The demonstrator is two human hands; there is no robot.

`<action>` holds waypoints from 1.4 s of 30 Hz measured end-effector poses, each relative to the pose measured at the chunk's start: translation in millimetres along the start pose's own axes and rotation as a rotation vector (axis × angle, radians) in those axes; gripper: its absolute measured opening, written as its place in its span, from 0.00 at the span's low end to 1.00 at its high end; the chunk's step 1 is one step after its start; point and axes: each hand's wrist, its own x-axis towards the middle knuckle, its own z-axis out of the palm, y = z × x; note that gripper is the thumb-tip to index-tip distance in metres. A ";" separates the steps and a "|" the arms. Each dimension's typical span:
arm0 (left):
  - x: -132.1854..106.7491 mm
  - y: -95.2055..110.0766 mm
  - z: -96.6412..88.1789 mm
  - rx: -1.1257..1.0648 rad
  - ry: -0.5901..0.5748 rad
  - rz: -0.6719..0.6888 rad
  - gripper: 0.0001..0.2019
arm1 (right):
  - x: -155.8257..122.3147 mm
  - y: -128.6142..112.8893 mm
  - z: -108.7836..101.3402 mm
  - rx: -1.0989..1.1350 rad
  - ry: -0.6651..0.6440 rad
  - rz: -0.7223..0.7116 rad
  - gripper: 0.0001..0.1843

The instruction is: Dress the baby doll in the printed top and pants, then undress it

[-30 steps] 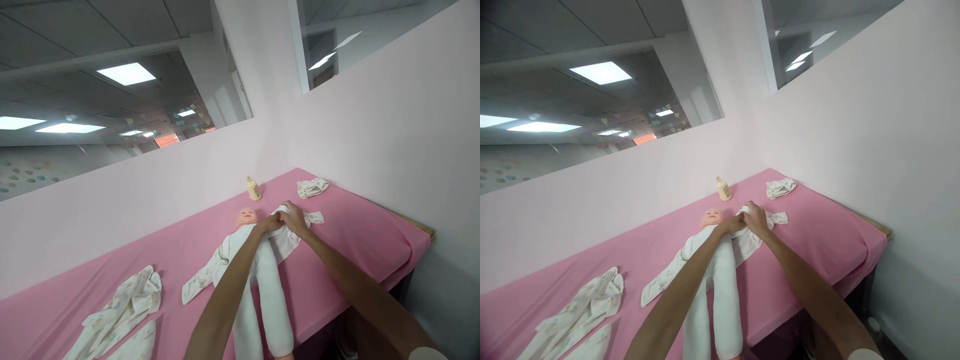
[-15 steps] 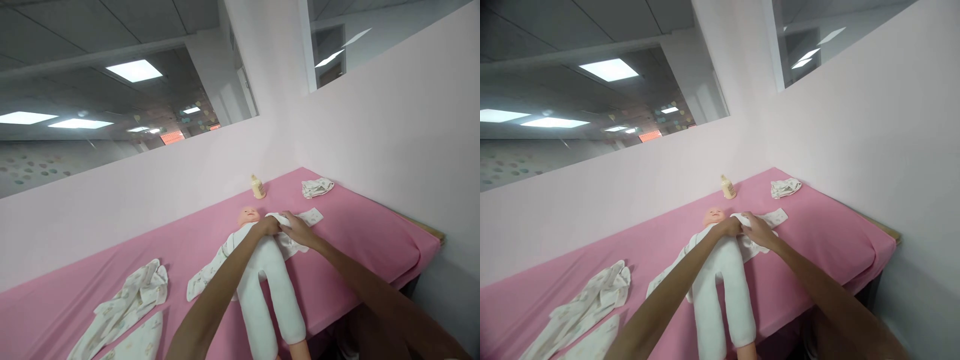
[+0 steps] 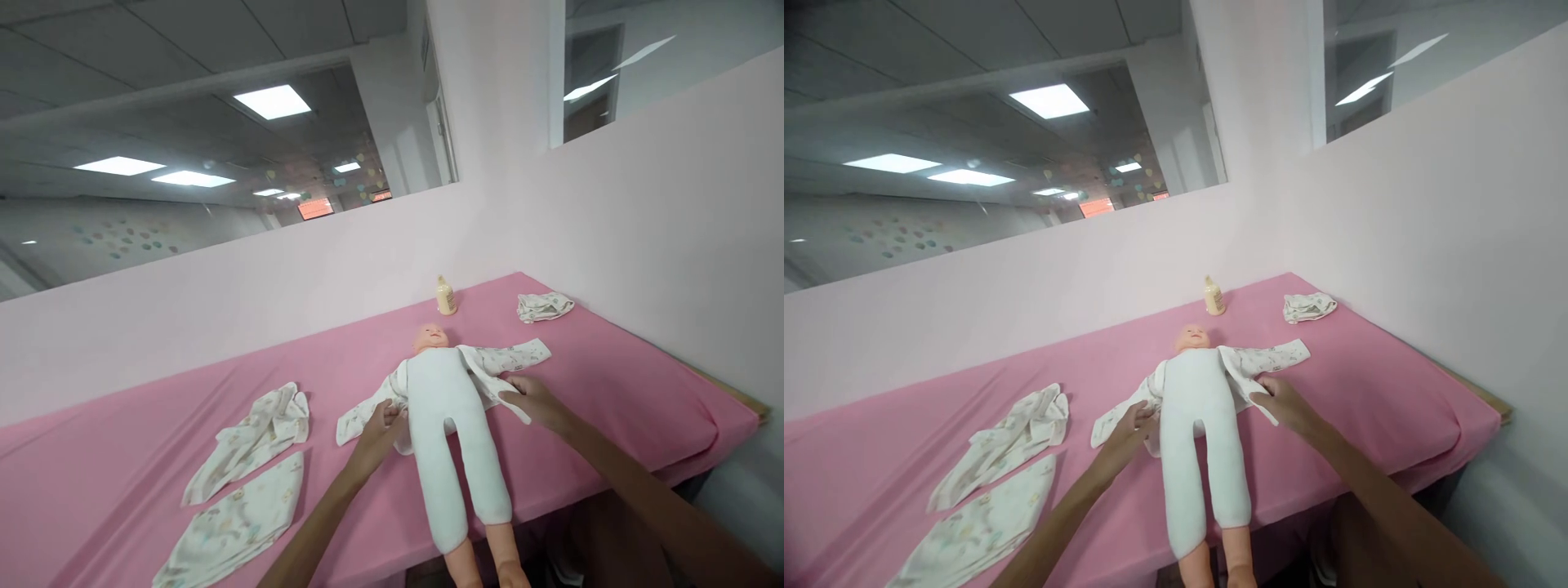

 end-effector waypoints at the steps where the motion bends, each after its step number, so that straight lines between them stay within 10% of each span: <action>1: 3.6 -3.1 0.9 -0.030 -0.003 -0.021 0.29 | -2.3 -7.9 6.6 0.049 -0.005 -0.018 0.10; 5: 17.1 -7.1 4.7 0.013 0.148 -0.026 0.26 | -10.7 -32.3 27.2 0.173 -0.048 -0.091 0.11; 13: 1.2 -5.9 25.0 -0.009 0.083 0.023 0.16 | -19.7 -25.7 47.5 0.047 0.003 -0.165 0.15; 19: 6.9 -2.9 4.9 -0.187 0.070 0.089 0.14 | -22.5 -13.8 47.7 0.028 -0.014 -0.162 0.15; 27: -32.1 38.1 6.2 -0.476 0.335 0.114 0.16 | -13.5 -43.4 48.2 0.031 0.266 -0.158 0.13; 32: -50.6 71.2 28.5 -0.280 -0.035 0.369 0.12 | -18.7 -44.9 66.2 -0.184 0.045 -0.336 0.10; 36: -31.8 65.7 13.4 -0.214 0.056 0.338 0.12 | -25.2 -43.3 63.8 -0.354 -0.090 -0.393 0.11; 42: 31.8 71.5 0.9 0.178 0.143 0.147 0.19 | 26.9 -59.6 56.0 -0.268 0.354 -0.129 0.15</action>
